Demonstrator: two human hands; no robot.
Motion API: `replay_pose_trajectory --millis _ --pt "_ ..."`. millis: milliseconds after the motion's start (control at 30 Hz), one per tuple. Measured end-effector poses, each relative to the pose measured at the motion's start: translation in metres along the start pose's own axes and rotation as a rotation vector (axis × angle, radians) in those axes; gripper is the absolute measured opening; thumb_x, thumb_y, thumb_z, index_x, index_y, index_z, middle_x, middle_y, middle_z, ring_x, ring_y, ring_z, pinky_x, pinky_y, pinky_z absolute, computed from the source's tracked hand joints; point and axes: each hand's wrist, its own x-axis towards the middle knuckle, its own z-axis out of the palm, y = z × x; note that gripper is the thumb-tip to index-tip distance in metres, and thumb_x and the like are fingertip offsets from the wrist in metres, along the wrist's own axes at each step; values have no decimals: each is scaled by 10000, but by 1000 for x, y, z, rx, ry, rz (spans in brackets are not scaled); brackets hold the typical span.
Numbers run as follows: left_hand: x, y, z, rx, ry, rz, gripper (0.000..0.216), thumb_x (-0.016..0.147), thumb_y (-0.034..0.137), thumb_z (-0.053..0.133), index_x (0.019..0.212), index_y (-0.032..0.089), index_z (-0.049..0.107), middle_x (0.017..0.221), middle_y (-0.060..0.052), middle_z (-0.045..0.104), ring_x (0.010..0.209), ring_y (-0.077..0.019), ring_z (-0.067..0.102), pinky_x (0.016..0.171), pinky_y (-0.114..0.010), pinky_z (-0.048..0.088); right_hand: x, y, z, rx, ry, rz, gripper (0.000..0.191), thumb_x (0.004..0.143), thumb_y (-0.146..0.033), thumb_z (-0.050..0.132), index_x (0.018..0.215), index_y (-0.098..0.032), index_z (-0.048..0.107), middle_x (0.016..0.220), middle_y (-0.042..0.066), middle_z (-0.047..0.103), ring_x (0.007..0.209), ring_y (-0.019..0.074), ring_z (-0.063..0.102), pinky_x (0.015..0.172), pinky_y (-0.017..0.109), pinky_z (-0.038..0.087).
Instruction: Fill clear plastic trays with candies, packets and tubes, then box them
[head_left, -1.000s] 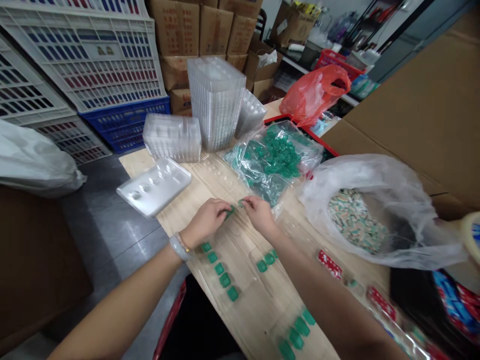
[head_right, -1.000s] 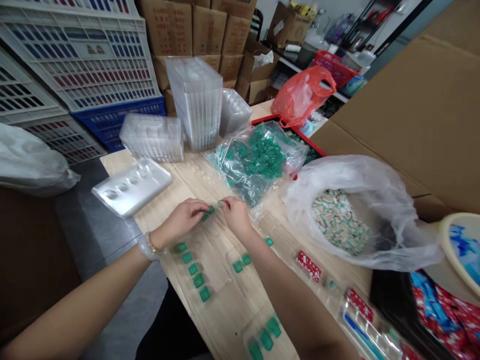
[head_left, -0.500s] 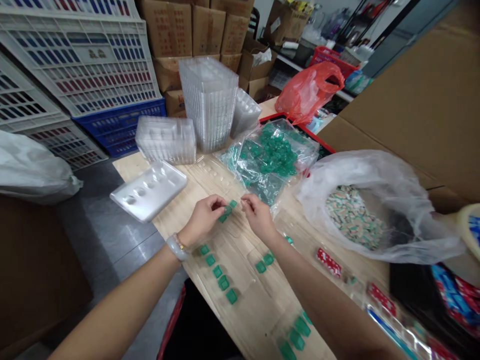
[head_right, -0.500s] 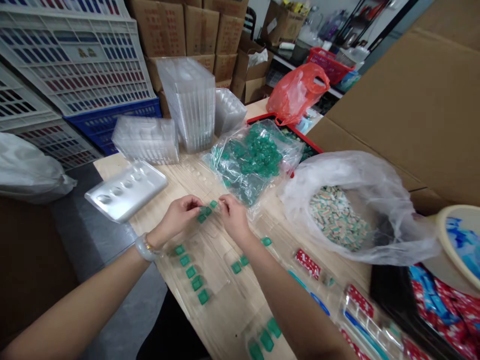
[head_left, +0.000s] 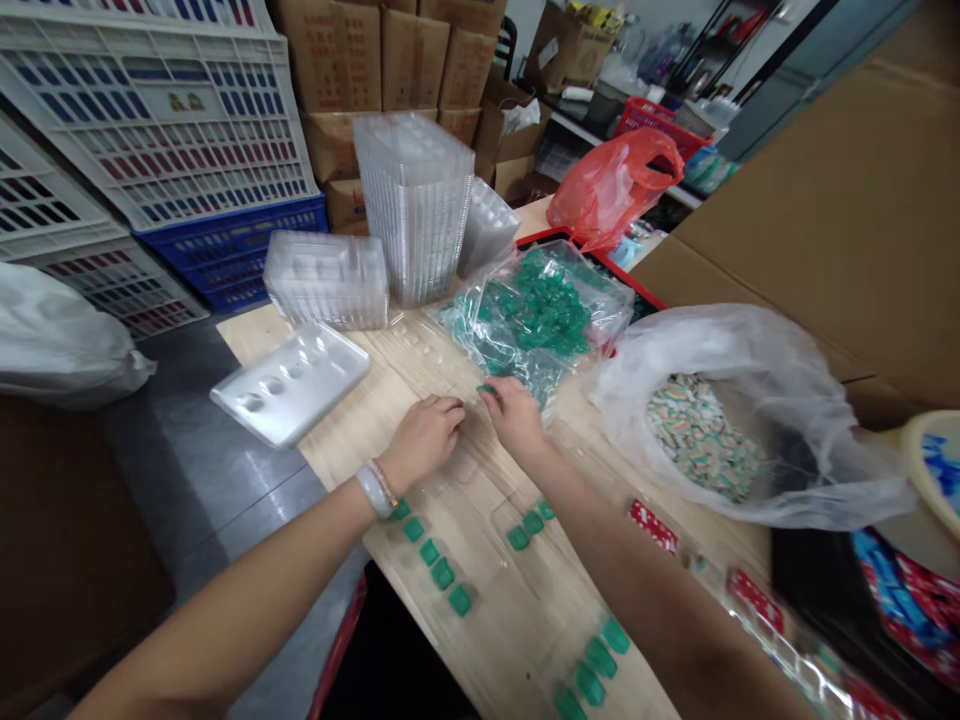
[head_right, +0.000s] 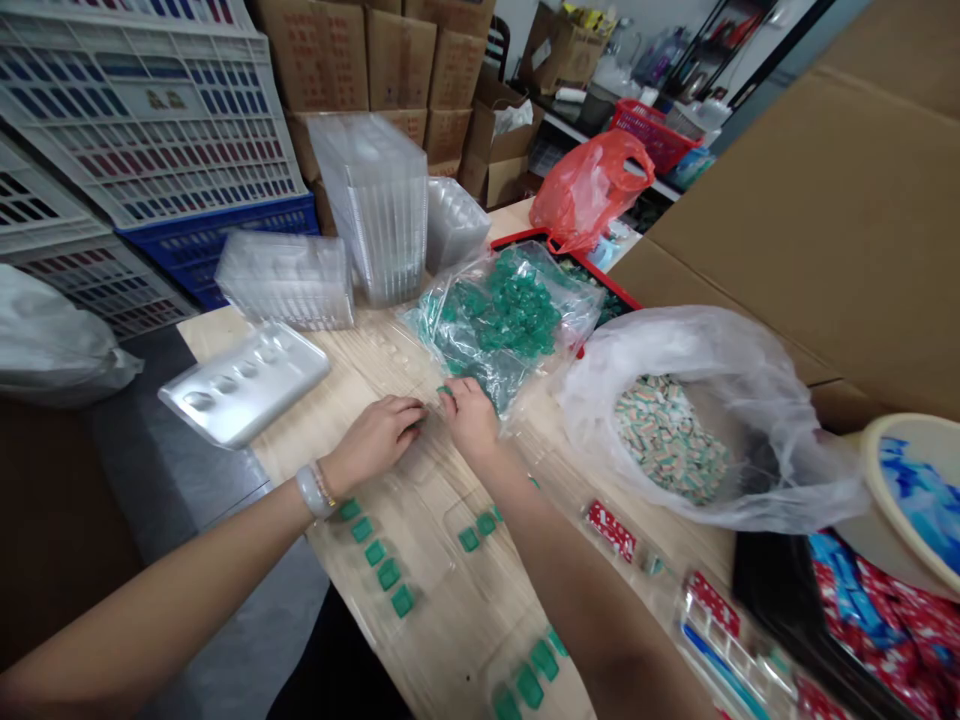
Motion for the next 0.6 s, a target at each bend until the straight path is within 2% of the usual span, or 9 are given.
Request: replay_pose_trajectory --millis 100,200,400,500,600 --pt "-7 -1 1 9 1 1 236 779 163 471 983 175 588 1028 -63 571 953 -181 501 873 -333 388 -2 -6 4 -205 -61 -70 188 808 -230 445 938 -157 558 875 78 574 805 174 528 740 289 421" --pt "-13 -2 1 -17 25 -3 262 777 154 468 1013 188 575 1026 -60 569 950 -177 502 871 -337 387 -7 -14 8 -313 -149 -146 163 825 -234 431 869 -167 573 849 71 580 819 176 519 733 280 412" --pt "-21 -5 5 -81 82 -17 276 789 144 446 1026 196 578 1046 -57 578 963 -177 504 882 -349 380 -27 -21 11 -305 -185 -214 227 855 -199 362 915 -160 578 888 88 583 868 176 509 753 285 409" --pt "-33 -2 -5 -73 57 -6 362 798 288 477 1142 182 512 1186 -97 511 1086 -212 445 940 -382 333 -27 -18 11 -295 -189 -183 235 849 -182 367 953 -144 574 895 97 592 881 183 504 763 297 407" --pt "-60 5 -20 -34 -122 151 739 670 536 556 1297 217 327 1379 -105 282 1264 -272 221 1022 -441 194 -20 -15 9 -288 -231 -200 244 836 -177 395 1014 -139 558 918 94 595 891 182 502 784 302 396"
